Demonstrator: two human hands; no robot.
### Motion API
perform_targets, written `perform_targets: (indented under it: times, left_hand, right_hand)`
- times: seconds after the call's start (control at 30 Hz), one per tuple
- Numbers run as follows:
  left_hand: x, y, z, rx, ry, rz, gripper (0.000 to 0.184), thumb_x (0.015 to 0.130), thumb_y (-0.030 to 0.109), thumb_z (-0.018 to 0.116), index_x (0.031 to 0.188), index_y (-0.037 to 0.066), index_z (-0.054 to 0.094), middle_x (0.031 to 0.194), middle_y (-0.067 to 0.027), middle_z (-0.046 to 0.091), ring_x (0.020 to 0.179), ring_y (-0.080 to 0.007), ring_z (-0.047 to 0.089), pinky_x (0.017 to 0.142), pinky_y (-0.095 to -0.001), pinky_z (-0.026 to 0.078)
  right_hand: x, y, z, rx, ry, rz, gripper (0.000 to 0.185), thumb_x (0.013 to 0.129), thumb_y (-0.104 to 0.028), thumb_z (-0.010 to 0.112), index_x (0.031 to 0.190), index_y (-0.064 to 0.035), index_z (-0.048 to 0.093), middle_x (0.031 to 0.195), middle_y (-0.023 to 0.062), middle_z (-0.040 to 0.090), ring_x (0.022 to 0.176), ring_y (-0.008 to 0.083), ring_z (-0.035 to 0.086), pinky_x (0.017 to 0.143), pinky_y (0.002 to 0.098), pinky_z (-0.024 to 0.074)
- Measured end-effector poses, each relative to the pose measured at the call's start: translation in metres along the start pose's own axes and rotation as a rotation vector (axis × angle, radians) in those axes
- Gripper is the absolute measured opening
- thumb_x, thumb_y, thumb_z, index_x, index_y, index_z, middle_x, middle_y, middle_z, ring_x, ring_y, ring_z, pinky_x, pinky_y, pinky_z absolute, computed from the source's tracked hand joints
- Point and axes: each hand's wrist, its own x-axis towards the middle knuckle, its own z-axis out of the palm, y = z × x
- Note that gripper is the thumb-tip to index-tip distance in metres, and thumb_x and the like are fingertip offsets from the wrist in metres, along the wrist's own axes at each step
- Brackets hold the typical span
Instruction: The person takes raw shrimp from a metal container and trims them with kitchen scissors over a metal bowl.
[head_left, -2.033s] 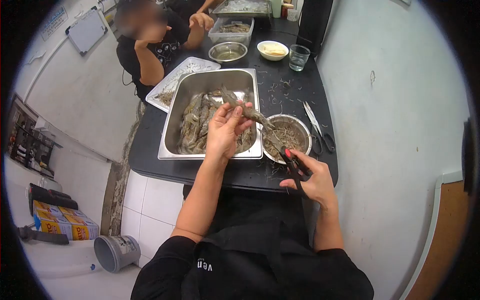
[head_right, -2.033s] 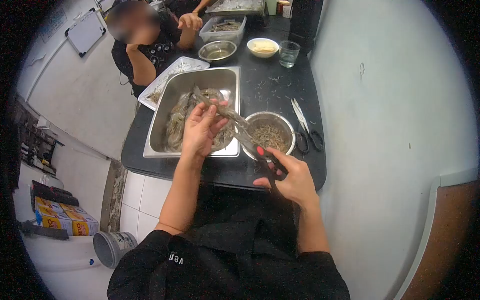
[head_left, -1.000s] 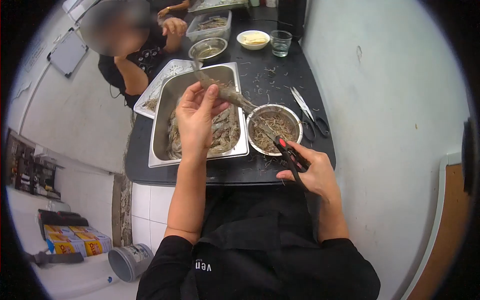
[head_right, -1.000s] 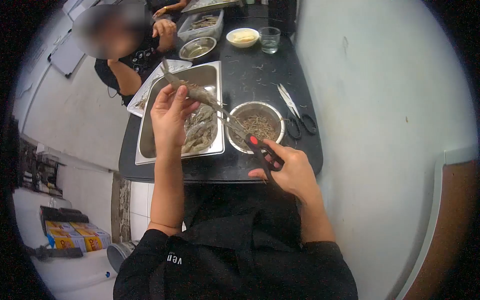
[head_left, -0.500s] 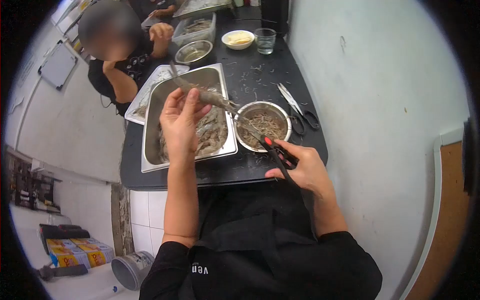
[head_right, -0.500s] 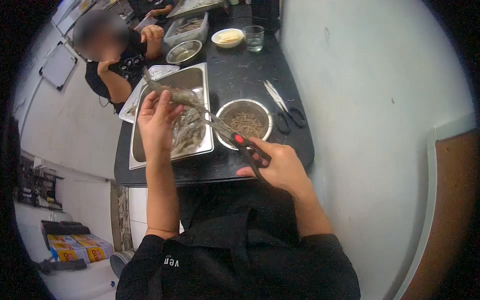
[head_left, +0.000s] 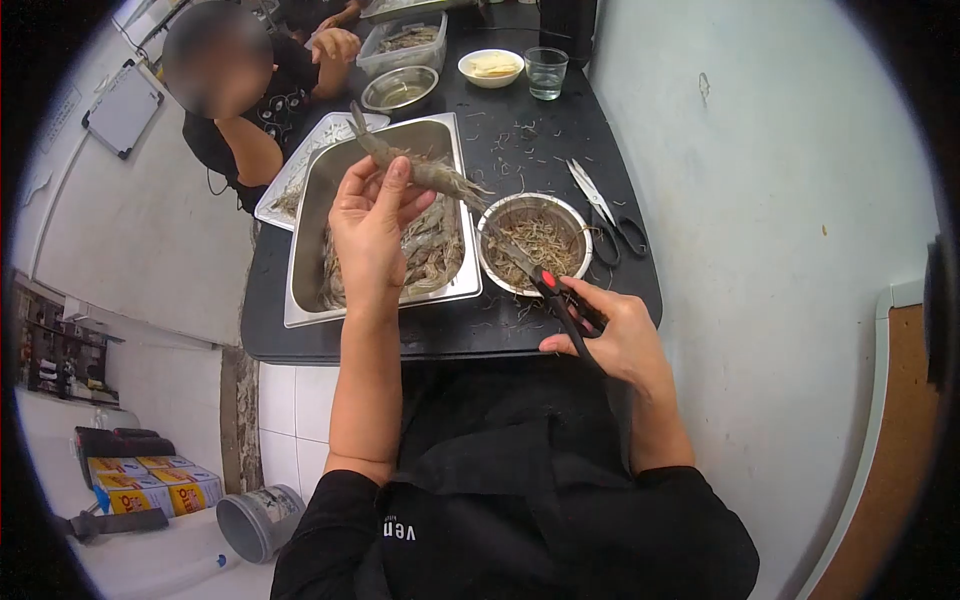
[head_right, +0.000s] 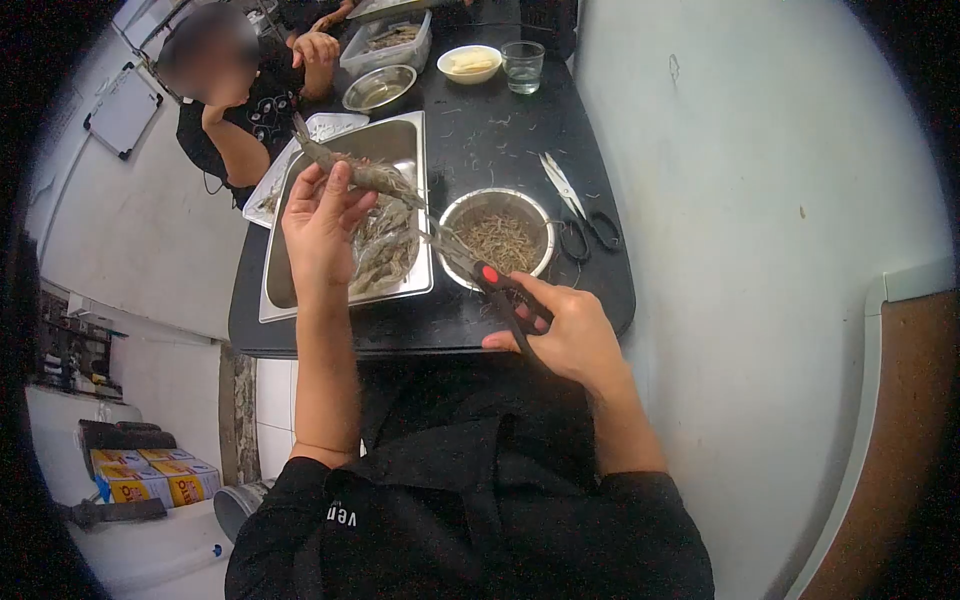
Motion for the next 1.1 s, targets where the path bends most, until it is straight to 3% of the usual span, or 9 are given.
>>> perform_targets:
  times: [0.43, 0.53, 0.7, 1.03, 1.1]
  left_hand:
    - [-0.007, -0.011, 0.005, 0.015, -0.03, -0.041, 0.025, 0.089, 0.01, 0.066, 0.109, -0.001, 0.056, 0.096, -0.0095, 0.067, 0.08, -0.0176, 0.068, 0.068, -0.0294, 0.059]
    - [-0.009, -0.012, 0.007, 0.007, -0.024, -0.055, 0.025, 0.089, 0.011, 0.066, 0.109, -0.001, 0.056, 0.096, -0.0096, 0.067, 0.08, -0.0177, 0.068, 0.068, -0.0295, 0.059]
    - [-0.006, -0.015, 0.002, 0.004, -0.016, -0.047, 0.025, 0.09, 0.01, 0.066, 0.109, 0.0, 0.056, 0.096, -0.0095, 0.067, 0.079, -0.018, 0.068, 0.069, -0.0297, 0.059]
    - [-0.012, -0.018, 0.006, -0.027, -0.039, -0.096, 0.022, 0.089, 0.008, 0.066, 0.108, 0.0, 0.056, 0.094, -0.0087, 0.067, 0.08, -0.019, 0.068, 0.07, -0.0313, 0.06]
    - [-0.014, -0.019, 0.007, -0.033, -0.044, -0.111, 0.022, 0.089, 0.008, 0.065, 0.108, 0.0, 0.056, 0.094, -0.0089, 0.067, 0.08, -0.0193, 0.068, 0.069, -0.0313, 0.06]
  right_hand:
    - [0.003, 0.005, 0.001, -0.076, 0.093, -0.007, 0.082, 0.054, -0.043, 0.089, 0.12, -0.0038, 0.062, 0.08, 0.0082, 0.066, 0.068, 0.0182, 0.06, 0.062, 0.0313, 0.0498]
    - [0.002, 0.004, -0.002, -0.072, 0.084, 0.069, 0.085, 0.052, -0.033, 0.092, 0.126, -0.0077, 0.06, 0.085, 0.0066, 0.063, 0.078, 0.0182, 0.061, 0.071, 0.0301, 0.0526]
    - [0.001, 0.007, -0.006, -0.128, 0.083, 0.02, 0.087, 0.05, -0.039, 0.09, 0.123, -0.0031, 0.06, 0.084, 0.0079, 0.065, 0.079, 0.0222, 0.058, 0.071, 0.0343, 0.0489]
    - [0.008, 0.005, 0.001, -0.143, 0.07, 0.023, 0.09, 0.052, -0.036, 0.092, 0.129, -0.0058, 0.057, 0.09, 0.0073, 0.064, 0.082, 0.0191, 0.059, 0.075, 0.0323, 0.052]
    - [0.009, 0.01, 0.005, -0.109, 0.133, -0.083, 0.089, 0.052, -0.044, 0.089, 0.123, -0.0004, 0.059, 0.087, 0.0099, 0.066, 0.076, 0.0236, 0.058, 0.069, 0.0358, 0.0486]
